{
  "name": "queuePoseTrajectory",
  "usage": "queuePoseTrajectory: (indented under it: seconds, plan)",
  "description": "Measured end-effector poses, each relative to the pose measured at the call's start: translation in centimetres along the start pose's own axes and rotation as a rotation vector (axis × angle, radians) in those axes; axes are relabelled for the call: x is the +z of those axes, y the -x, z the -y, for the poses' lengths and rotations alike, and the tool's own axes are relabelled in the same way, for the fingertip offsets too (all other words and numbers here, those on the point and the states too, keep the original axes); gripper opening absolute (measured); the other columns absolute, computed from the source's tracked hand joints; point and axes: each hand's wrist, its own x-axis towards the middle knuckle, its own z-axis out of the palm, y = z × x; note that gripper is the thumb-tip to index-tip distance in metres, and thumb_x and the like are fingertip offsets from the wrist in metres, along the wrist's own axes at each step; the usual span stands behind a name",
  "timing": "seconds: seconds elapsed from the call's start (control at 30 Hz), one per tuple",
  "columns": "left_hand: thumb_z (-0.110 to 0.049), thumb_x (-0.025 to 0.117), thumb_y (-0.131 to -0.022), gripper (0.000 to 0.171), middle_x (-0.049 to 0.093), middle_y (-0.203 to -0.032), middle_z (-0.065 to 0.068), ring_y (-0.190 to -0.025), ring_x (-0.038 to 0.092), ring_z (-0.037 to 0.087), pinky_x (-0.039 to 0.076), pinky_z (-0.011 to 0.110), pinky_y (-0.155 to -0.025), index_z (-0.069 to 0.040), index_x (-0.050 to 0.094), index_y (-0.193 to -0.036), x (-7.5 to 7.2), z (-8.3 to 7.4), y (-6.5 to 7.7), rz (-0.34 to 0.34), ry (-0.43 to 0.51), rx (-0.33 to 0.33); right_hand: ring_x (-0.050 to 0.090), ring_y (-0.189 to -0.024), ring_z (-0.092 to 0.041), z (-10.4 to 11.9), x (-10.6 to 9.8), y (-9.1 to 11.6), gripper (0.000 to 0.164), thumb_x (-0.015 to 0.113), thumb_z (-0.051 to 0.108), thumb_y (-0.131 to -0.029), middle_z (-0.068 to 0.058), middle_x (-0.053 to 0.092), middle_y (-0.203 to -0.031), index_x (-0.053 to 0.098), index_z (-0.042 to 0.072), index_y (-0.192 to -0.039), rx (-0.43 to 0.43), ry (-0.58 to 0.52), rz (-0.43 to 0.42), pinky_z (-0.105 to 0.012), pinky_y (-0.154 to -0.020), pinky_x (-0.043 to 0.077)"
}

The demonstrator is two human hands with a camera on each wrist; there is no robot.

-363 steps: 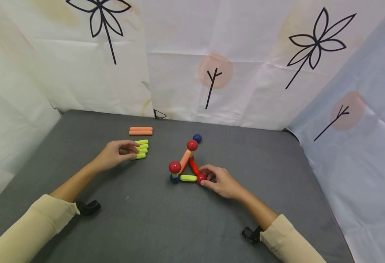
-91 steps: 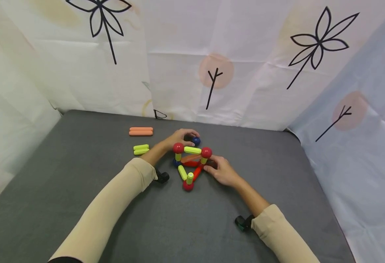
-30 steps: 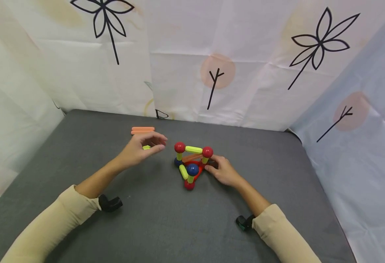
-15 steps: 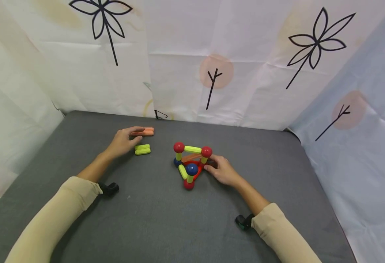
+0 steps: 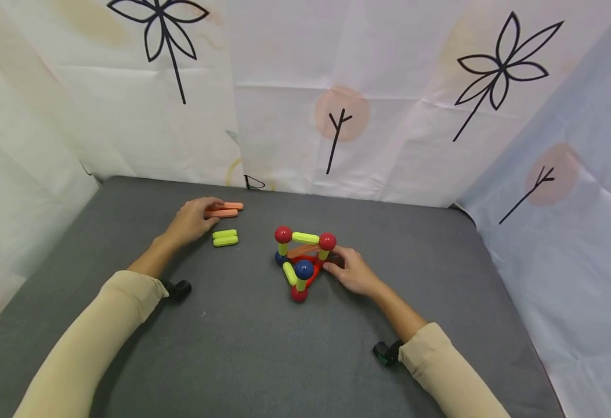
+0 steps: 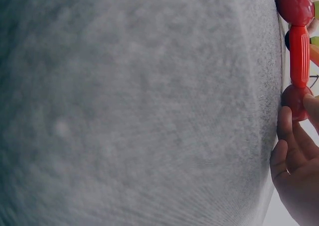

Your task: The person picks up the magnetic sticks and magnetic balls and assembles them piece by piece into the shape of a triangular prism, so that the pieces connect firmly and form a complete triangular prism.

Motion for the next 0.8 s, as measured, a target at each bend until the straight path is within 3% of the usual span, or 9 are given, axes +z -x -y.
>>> queuePoseTrajectory:
  seconds: [0.17,0.33,0.43,0.6,0.7,0.8]
  plan:
    - [-0.007,0.07,-0.093,0.034,0.067,-0.117,0.018,-0.106,0.061,0.035,0.048,0.053,-0.087,-0.005,0.063,-0.127,0.1,0.3,0.1,-0.006,0.074,0.018,0.06,-0.09,-0.022,0.0,0.1,-0.1,0.032,0.062,0.005,-0.098,-0.02,0.065,-0.12,0.06,-0.004,-0.128,0.002,0.006,0.002,-0.034,-0.077,0.049]
    - [-0.007,0.071,-0.092,0.039,0.067,-0.116,0.017,-0.104,0.064,0.031,0.051,0.048,-0.088,-0.005,0.062,-0.13,-0.1,-0.7,0.6,0.003,0.26,0.09,0.059,-0.089,-0.023,0.1,0.1,-0.1,0.032,0.062,0.005,-0.098,-0.02,0.065,-0.118,0.06,-0.004,-0.128,0.005,0.003,0.002,-0.034,-0.077,0.048]
    - [-0.006,0.07,-0.093,0.042,0.064,-0.121,0.016,-0.105,0.065,0.029,0.052,0.042,-0.088,-0.002,0.059,-0.134,-0.4,-2.0,1.4,0.062,0.398,0.125,0.058,-0.088,-0.023,0.1,0.1,0.0,0.031,0.062,0.005,-0.098,-0.019,0.065,-0.117,0.06,-0.004,-0.128,0.0,0.0,0.002,-0.033,-0.076,0.048]
    - [-0.004,0.066,-0.095,0.048,0.059,-0.129,0.022,-0.109,0.066,0.031,0.054,0.031,-0.086,0.007,0.05,-0.14,-0.3,-4.6,3.1,0.235,0.622,0.121,0.059,-0.089,-0.023,0.2,0.0,0.1,0.03,0.062,0.005,-0.098,-0.018,0.066,-0.116,0.06,-0.004,-0.126,-0.011,-0.005,0.0,-0.032,-0.075,0.048]
    - [-0.007,0.067,-0.094,0.046,0.061,-0.126,0.021,-0.105,0.069,0.027,0.054,0.028,-0.085,0.007,0.054,-0.136,0.5,-6.2,4.2,0.319,0.71,0.072,0.06,-0.091,-0.024,0.2,0.0,0.1,0.03,0.062,0.005,-0.098,-0.018,0.066,-0.116,0.06,-0.005,-0.126,-0.011,-0.003,-0.002,-0.032,-0.076,0.049]
    - [-0.011,0.071,-0.092,0.044,0.066,-0.121,0.017,-0.101,0.07,0.021,0.054,0.029,-0.086,0.006,0.059,-0.131,1.7,-7.8,5.0,0.359,0.774,0.022,0.061,-0.094,-0.025,0.2,0.0,0.1,0.03,0.062,0.005,-0.098,-0.018,0.066,-0.117,0.06,-0.004,-0.127,-0.007,-0.002,-0.002,-0.033,-0.079,0.049]
